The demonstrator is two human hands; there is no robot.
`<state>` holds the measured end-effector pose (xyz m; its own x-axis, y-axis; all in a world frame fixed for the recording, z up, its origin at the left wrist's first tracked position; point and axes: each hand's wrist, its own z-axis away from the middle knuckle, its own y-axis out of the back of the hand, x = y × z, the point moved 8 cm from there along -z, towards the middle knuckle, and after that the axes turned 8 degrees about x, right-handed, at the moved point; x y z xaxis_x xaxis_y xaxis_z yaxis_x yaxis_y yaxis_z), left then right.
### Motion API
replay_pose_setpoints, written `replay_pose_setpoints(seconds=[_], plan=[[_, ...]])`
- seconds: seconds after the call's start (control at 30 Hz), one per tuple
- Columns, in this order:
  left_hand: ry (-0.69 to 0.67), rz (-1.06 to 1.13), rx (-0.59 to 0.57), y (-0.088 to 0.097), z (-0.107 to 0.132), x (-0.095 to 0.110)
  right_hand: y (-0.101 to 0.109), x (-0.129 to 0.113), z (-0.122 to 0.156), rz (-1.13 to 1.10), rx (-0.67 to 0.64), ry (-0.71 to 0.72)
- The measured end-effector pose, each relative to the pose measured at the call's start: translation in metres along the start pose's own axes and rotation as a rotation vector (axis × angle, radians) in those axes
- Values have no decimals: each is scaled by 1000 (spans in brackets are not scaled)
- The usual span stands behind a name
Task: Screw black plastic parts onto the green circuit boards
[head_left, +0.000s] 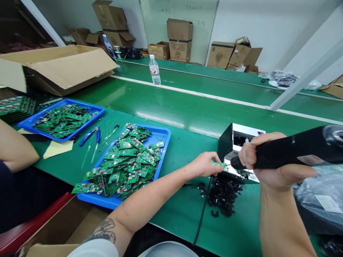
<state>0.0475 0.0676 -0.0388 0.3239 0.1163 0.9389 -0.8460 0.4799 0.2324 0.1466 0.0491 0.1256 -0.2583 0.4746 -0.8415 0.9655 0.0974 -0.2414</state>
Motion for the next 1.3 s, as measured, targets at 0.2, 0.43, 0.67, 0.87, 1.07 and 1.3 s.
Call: replay_pose_setpoints(seconds=[0.2, 0.43, 0.67, 0.87, 1.07, 1.3], plan=[[-7, -4, 0, 1, 1, 1, -2, 6, 2, -50, -64, -20], [15, -21, 11, 3, 4, 3, 2, -1, 5, -4, 2, 0], [13, -58, -2, 6, 8, 8, 33, -49, 15, 133, 172, 184], [25, -68, -12, 6, 8, 8, 49, -31, 24, 165, 207, 131], [36, -40, -31, 4, 8, 6, 53, -17, 26, 104, 166, 98], [41, -53, -21, 6, 12, 10, 54, -12, 33, 108, 178, 67]])
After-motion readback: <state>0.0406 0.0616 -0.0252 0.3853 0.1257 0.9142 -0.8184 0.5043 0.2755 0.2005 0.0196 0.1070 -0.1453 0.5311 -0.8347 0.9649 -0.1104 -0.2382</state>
